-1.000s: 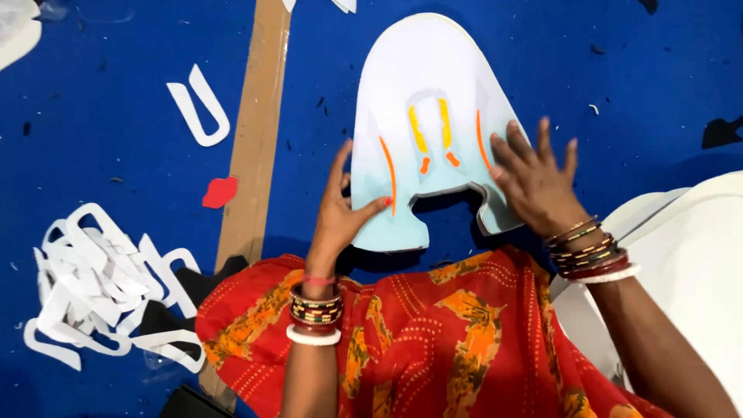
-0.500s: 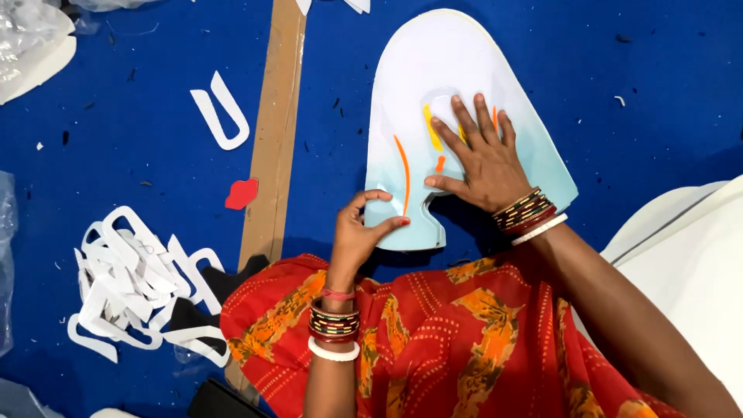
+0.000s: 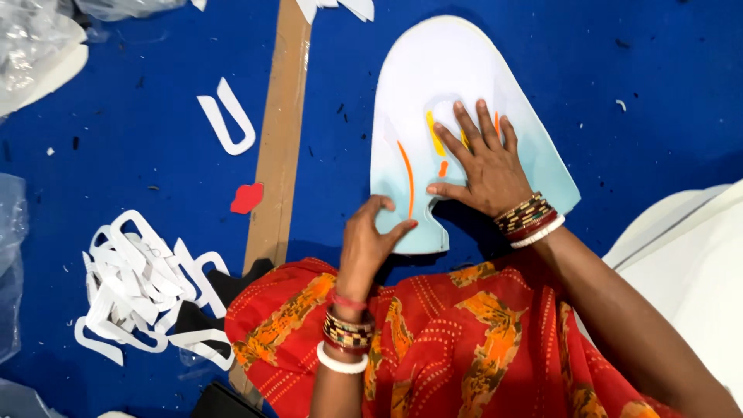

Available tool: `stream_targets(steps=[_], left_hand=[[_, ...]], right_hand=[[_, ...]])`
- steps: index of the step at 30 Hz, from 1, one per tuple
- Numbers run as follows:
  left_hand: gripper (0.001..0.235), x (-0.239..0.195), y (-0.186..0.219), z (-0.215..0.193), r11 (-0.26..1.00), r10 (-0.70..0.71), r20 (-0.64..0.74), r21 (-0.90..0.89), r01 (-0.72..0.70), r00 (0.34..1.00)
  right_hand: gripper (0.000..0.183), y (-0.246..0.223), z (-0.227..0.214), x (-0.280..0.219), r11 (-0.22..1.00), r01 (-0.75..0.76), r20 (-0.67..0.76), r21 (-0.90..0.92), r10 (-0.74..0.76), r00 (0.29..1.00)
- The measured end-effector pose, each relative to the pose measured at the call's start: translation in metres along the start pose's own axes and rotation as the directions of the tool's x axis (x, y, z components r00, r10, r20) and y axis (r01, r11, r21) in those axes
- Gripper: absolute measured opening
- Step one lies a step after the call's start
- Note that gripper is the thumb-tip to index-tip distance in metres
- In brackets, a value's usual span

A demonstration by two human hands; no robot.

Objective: The person sits on a blue floor mat in a workshop and handles cut foam shoe upper components. They align stacked pieces by tapping and squaring the edges, lift and turn the stacks over, and move finished stacks aside while other workers handle similar pieces nearby.

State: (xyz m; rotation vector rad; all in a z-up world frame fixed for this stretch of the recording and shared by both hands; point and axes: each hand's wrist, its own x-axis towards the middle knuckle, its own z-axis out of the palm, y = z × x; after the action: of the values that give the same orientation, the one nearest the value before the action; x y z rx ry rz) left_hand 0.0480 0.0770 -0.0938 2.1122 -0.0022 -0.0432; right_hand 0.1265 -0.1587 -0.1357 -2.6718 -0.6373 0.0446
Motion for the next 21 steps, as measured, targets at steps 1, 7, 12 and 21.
stream_targets(steps=[1,7,12,21], left_hand=[[0.043,0.003,0.022,-0.009,0.937,-0.273,0.086,0.248,0.245,0.958],[0.042,0.014,0.022,0.037,0.89,0.145,-0.067,0.444,-0.1,0.987],[0.068,0.046,0.007,0.07,0.908,0.302,0.064,0.285,-0.307,0.951],[0.089,0.043,0.005,0.073,0.866,0.133,-0.006,0.487,-0.113,0.991]], right_hand=[[0.098,0.0,-0.001,0.0,1.0,-0.008,0.005,0.001,0.008,1.0],[0.078,0.002,0.006,-0.001,0.998,0.014,-0.036,-0.061,-0.016,0.999],[0.063,0.017,0.012,0.0,1.0,-0.028,-0.014,0.01,0.028,1.0],[0.072,0.032,-0.011,0.027,0.911,-0.315,-0.227,-0.266,0.258,0.939]])
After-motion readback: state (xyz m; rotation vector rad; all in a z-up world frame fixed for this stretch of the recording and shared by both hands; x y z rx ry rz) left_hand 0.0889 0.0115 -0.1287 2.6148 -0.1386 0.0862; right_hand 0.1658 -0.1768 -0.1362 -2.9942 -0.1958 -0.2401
